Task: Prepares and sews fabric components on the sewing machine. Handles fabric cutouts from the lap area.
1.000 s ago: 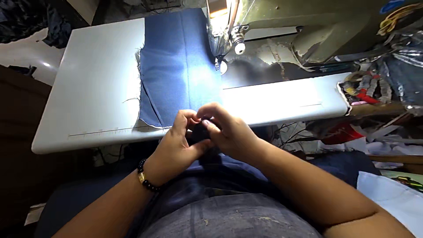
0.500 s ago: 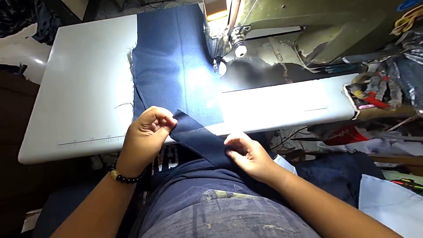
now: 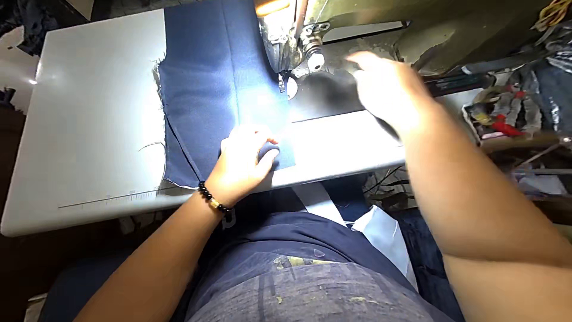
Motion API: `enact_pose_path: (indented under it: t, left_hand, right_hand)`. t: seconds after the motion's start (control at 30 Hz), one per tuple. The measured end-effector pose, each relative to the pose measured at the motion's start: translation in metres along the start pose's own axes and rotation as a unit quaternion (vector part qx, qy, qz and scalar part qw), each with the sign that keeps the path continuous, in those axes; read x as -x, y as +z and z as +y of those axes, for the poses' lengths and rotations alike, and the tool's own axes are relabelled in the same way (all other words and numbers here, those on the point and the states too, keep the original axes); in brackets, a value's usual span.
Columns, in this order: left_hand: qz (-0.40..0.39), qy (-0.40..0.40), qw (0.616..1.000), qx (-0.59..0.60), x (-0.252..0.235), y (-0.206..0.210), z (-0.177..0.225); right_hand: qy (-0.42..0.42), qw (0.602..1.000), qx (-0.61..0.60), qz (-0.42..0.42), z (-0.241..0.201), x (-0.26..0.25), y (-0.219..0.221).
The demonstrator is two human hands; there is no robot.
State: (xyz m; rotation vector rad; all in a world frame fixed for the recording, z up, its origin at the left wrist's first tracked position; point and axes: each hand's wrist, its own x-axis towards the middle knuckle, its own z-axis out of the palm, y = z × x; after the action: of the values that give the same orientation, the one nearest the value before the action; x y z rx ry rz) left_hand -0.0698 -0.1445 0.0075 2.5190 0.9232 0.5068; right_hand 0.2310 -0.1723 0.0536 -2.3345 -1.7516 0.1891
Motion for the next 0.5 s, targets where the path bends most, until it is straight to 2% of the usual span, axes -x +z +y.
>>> enact_pose_path:
  t: [0.07,0.13,0.27,0.5]
  left_hand:
    - [0.01,-0.022,0.999,-0.038,0.004,0.016,-0.006]
    - [0.013,-0.039,0.997,-0.059,0.013,0.022,-0.012]
    - [0.015,-0.042,0.997,-0.066,0.027,0.017,-0.019]
    - [0.009,0.049,0.998,-0.034,0.02,0.023,-0.01]
  right_hand:
    - [-0.069,0.997,-0.019,-0.004,-0.023,-0.03,0.021]
    - [-0.112,0.99,-0.075,0.034,-0.037,-0.053,0.045]
    - [-0.123,0.992,0.002,0.002,-0.058,-0.076,0.063]
    - [-0.11,0.994,-0.002,0.028,-0.055,-0.079,0.07]
